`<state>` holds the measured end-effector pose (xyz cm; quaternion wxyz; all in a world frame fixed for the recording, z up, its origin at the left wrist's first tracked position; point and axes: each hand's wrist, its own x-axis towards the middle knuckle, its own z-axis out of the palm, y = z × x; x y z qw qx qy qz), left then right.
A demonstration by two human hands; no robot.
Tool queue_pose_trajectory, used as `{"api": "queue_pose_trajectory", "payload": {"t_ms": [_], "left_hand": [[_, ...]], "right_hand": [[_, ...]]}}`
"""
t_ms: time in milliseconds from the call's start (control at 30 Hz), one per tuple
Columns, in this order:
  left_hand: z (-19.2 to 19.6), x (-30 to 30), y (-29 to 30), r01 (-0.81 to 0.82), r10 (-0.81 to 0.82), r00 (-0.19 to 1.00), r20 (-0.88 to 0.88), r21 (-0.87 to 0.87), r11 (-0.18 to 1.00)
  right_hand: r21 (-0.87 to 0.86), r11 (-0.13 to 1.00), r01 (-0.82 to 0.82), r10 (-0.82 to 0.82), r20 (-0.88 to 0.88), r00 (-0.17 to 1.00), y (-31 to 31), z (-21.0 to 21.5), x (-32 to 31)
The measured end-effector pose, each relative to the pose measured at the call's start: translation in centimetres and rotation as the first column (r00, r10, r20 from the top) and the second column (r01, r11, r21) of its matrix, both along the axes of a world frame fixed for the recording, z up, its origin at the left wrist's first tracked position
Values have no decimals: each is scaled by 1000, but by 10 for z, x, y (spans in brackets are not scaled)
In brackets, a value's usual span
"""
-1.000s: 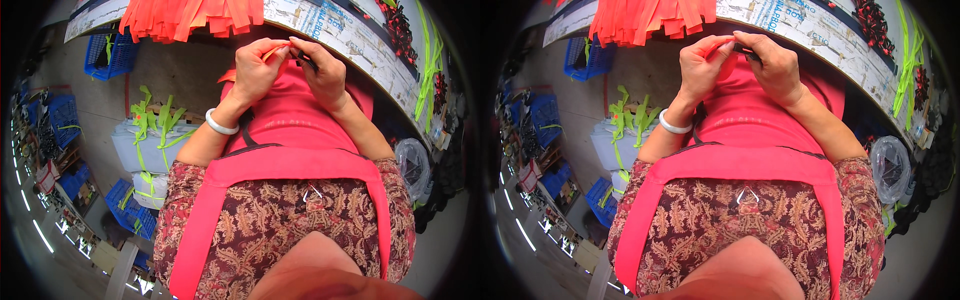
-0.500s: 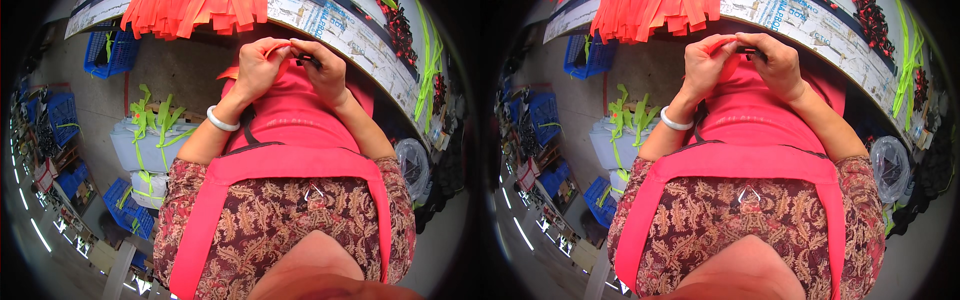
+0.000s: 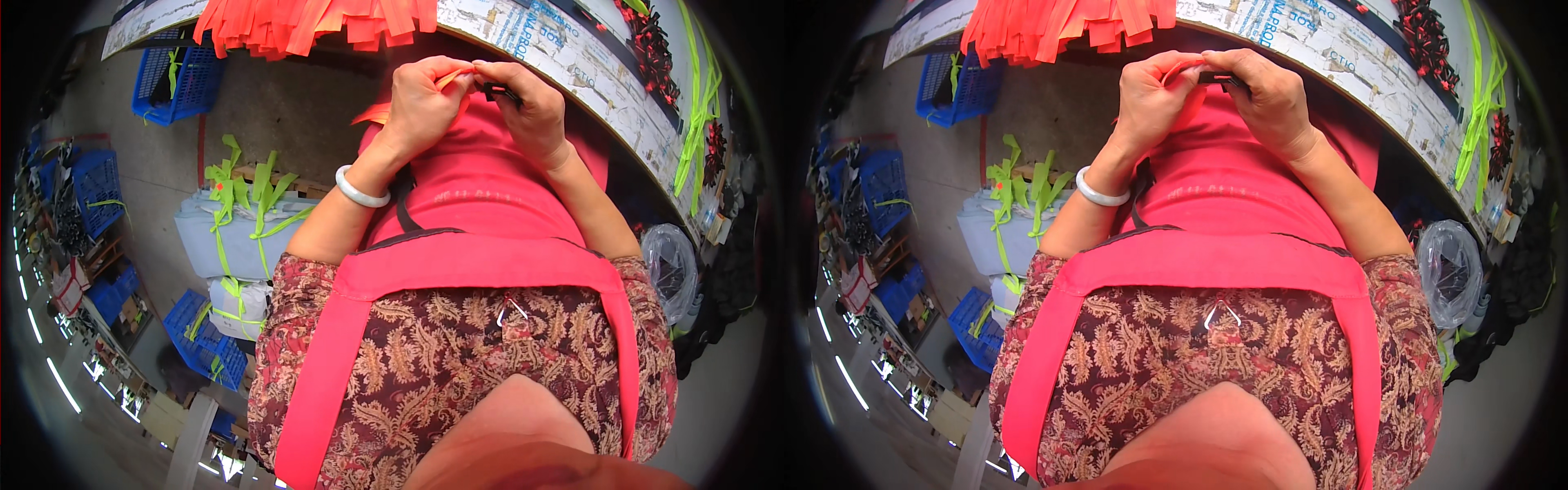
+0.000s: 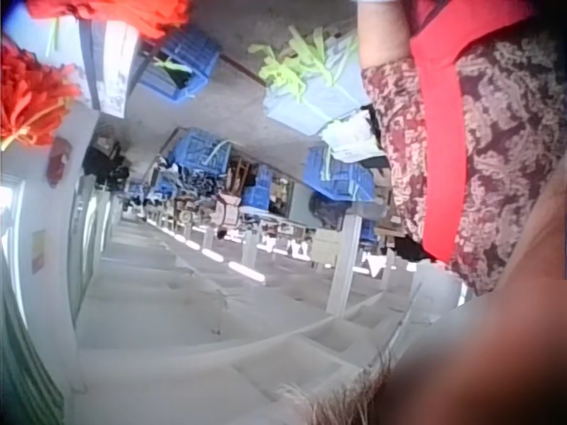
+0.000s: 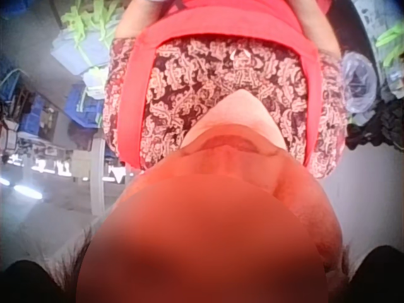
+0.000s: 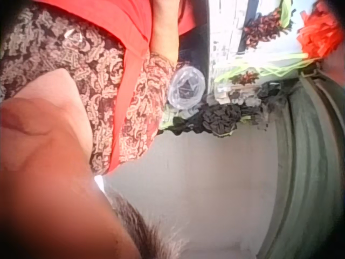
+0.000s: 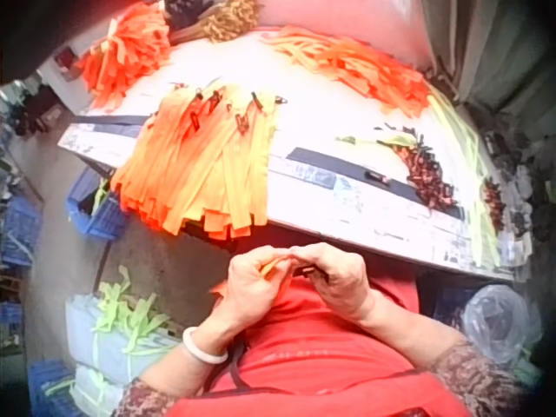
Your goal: Attaching black plastic clips to red fabric strips at a workbench in a factory.
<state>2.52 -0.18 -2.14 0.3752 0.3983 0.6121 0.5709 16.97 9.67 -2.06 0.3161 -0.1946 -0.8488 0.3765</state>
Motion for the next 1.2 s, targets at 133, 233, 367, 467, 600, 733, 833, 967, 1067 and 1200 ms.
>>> {"api": "queue_pose_trajectory", "payload": {"t_ms": [133, 233, 367, 467, 600, 733, 833, 967, 1067, 1200], "left_hand": [[-6, 0, -1, -3, 1, 992, 125, 21, 1000], [-2, -2, -2, 9, -10, 978, 206, 8, 1000], [-3, -4, -1, 29, -29, 967, 254, 5, 1000], [-2, -6, -4, 55, -46, 958, 284, -24, 998], [-3, -7, -7, 85, -74, 966, 249, -32, 996], [-4, -8, -8, 107, -91, 969, 231, -55, 993], [-5, -7, -7, 89, -80, 975, 205, -32, 996], [-4, -10, -7, 87, -82, 938, 337, 0, 996], [0, -10, -9, 96, -95, 927, 361, 15, 995], [1, -10, -10, 98, -102, 949, 300, 28, 995]], "right_hand": [[-406, 912, 66, -49, 52, 997, -9, 3, -3], [-491, 870, 55, -56, 11, 998, -9, 9, -5], [-269, 963, -1, -21, -81, 996, -8, 3, -3], [-594, 805, 3, -52, -66, 997, -12, 14, -6], [-754, 650, 99, -10, 121, 993, -3, 22, -1], [-758, 640, 126, 27, 186, 982, 0, 23, 0], [-761, 641, 103, 21, 152, 988, 0, 21, 0], [-831, 552, 63, 16, 87, 996, 3, 22, 1], [-847, 530, 32, 61, 76, 995, 4, 23, 2], [-832, 553, 35, 92, 103, 990, 5, 23, 3]]}}
